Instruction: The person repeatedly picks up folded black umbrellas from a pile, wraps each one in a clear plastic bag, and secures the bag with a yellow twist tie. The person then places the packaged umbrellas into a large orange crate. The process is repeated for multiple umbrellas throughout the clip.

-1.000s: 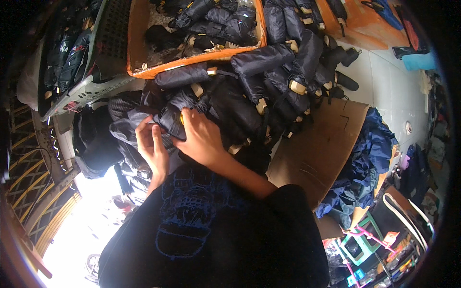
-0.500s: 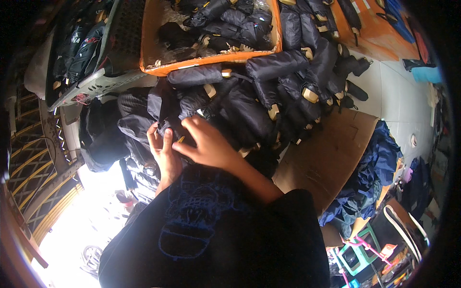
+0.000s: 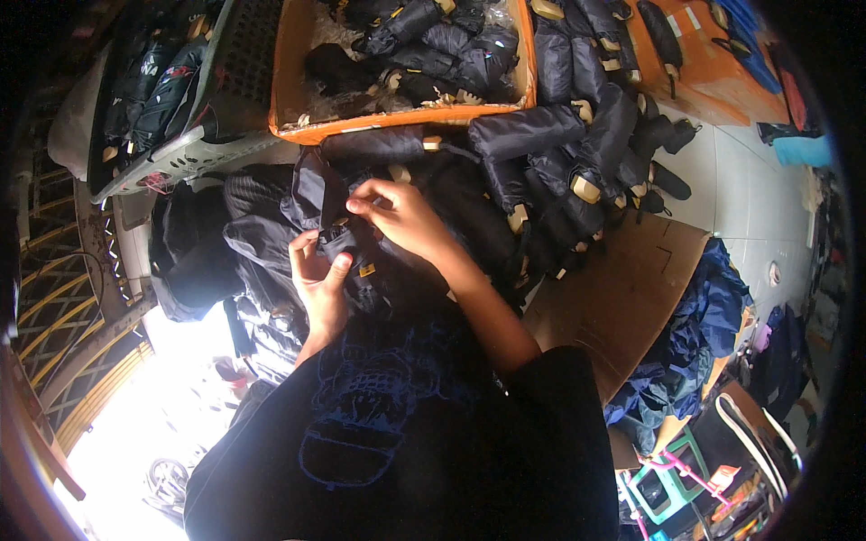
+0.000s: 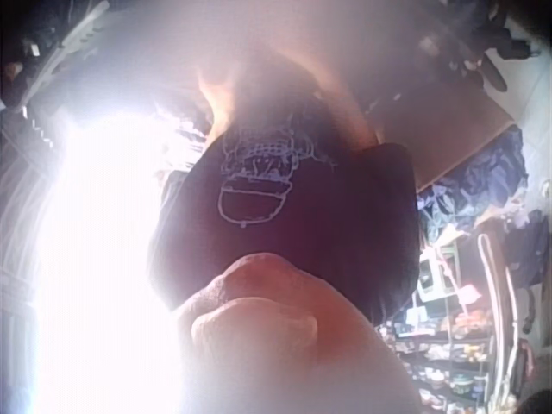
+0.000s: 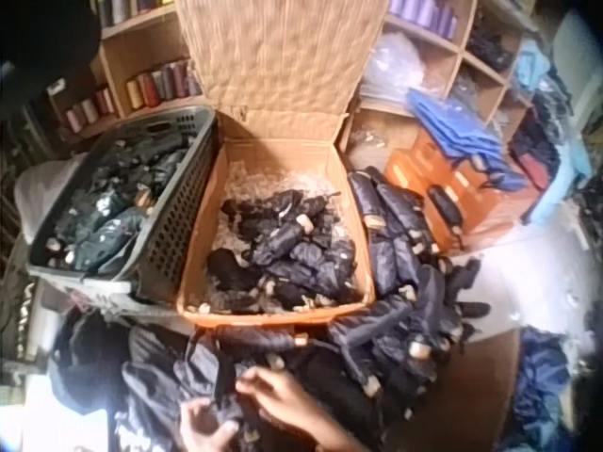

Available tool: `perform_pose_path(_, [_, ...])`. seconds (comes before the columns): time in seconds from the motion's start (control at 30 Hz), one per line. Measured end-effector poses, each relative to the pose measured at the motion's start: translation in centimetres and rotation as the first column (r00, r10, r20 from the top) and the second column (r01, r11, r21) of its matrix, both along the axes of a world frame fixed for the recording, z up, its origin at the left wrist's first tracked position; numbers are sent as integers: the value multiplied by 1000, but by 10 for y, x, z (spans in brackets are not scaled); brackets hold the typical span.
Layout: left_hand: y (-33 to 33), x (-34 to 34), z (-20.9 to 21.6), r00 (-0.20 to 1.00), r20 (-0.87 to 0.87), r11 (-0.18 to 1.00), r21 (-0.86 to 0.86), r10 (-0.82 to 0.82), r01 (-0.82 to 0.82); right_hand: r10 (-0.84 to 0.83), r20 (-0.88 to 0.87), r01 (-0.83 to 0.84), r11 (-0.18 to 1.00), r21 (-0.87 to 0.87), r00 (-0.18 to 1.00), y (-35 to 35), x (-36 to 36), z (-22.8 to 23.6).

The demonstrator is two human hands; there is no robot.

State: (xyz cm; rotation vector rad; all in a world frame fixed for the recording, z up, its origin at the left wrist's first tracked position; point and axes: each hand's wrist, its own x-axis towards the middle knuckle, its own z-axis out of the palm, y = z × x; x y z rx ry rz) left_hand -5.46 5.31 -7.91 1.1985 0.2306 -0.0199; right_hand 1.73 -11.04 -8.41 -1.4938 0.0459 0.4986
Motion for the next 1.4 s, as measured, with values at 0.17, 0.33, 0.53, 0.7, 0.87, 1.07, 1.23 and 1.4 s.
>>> perform_pose_path(0.17, [0, 2, 2, 997, 21, 996, 57, -77, 75, 124, -161, -109, 989, 101, 979, -7, 12, 13])
perform_pose_path(0.33, [4, 7, -4, 980, 89, 969, 189, -181, 162, 154, -100, -140, 981, 136, 983, -3, 25, -2])
perform_pose_path(0.53, [0, 9, 6, 983, 118, 988, 69, -143, 135, 68, 98, -77, 993, 89, 993, 4, 18, -31])
perform_pose_path(0.7, [5, 8, 9, 991, 93, 994, 74, -92, 85, -81, -65, 88, 989, 118, 995, 12, -5, -12])
perform_pose_path(0.87, [18, 5, -1, 991, -5, 988, 75, -135, 135, -51, -26, 57, 942, 331, 998, 23, -47, 10])
perform_pose_path(1.07, [18, 7, 1, 957, -290, 994, 111, 9, 24, -34, 88, 17, 983, 184, 996, 26, -47, -5])
perform_pose_path(1.23, [20, 19, -5, 976, -94, 926, 345, 195, -152, -54, -96, 79, 957, 279, 994, 8, -47, 4])
perform_pose_path(1.4, [28, 35, 1, 988, 112, 857, 492, 109, -150, 129, -212, 7, 841, 541, 969, -6, -40, 6])
